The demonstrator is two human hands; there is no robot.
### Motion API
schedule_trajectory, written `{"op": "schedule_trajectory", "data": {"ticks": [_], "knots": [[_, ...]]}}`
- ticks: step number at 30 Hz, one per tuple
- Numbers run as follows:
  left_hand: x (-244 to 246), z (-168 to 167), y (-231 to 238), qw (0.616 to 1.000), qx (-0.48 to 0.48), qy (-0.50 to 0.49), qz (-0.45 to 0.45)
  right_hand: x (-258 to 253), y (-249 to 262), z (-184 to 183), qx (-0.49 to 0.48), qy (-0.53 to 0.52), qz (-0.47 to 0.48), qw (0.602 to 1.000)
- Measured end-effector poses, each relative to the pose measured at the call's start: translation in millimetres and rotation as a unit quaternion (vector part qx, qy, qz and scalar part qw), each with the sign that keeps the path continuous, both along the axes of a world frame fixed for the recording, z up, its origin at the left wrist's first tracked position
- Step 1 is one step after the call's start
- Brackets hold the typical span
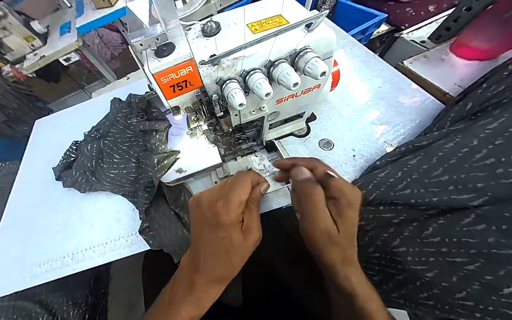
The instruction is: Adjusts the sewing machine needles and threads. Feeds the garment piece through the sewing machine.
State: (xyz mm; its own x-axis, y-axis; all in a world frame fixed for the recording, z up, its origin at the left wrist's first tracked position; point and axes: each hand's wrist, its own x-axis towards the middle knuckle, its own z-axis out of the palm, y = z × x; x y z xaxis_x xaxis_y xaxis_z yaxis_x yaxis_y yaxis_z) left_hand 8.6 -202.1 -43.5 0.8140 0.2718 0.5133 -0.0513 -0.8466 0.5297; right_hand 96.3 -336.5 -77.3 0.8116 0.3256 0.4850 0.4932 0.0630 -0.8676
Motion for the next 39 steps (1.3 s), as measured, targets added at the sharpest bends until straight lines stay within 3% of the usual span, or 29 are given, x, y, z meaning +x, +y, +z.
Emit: {"op": "schedule_trajectory", "data": {"ticks": [4, 6, 9, 12, 14, 16, 18, 21, 22, 24, 29, 33, 36, 39], "knots": [[-12, -4, -7, 0.998, -0.024, -0.013, -0.052, 19, 9, 17, -0.109, 0.132, 0.193, 0.966], [-19, -8, -11, 0.996, -0.020, -0.010, -0.083, 23, 14, 24, -0.049, 0.234, 0.261, 0.935], [-27, -11, -17, 0.992, 0.008, -0.004, -0.128, 21, 17, 28, 0.079, 0.353, 0.287, 0.887], [-32, -15, -20, 0.988, 0.021, -0.005, -0.154, 13, 13, 15, 0.205, 0.441, 0.344, 0.803], [-33, -21, -22, 0.986, 0.017, -0.001, -0.163, 7, 10, 5, 0.243, 0.464, 0.341, 0.781], [-35, -25, -23, 0.985, 0.011, 0.008, -0.172, 2, 8, -2, 0.242, 0.461, 0.297, 0.800], [-36, -28, -22, 0.984, 0.010, 0.013, -0.176, -4, 8, -2, 0.193, 0.422, 0.233, 0.855], [-43, -33, -19, 0.983, 0.004, 0.016, -0.181, -12, 7, -4, 0.051, 0.268, 0.120, 0.955], [-45, -35, -18, 0.983, -0.004, 0.017, -0.183, -14, 7, -6, 0.020, 0.220, 0.085, 0.972], [-51, -35, -14, 0.983, -0.026, 0.024, -0.180, -14, 7, -8, 0.042, 0.228, 0.073, 0.970], [-58, -28, -5, 0.988, -0.048, 0.047, -0.140, -2, 6, -9, 0.250, 0.429, 0.177, 0.850], [-56, -24, -6, 0.986, -0.062, 0.061, -0.143, 1, 4, -8, 0.289, 0.453, 0.225, 0.813], [-51, -19, -12, 0.988, -0.045, 0.050, -0.141, 2, 3, -10, 0.288, 0.449, 0.222, 0.817], [-44, -16, -17, 0.990, -0.010, 0.040, -0.137, 1, 0, -10, 0.202, 0.391, 0.158, 0.884]]}}
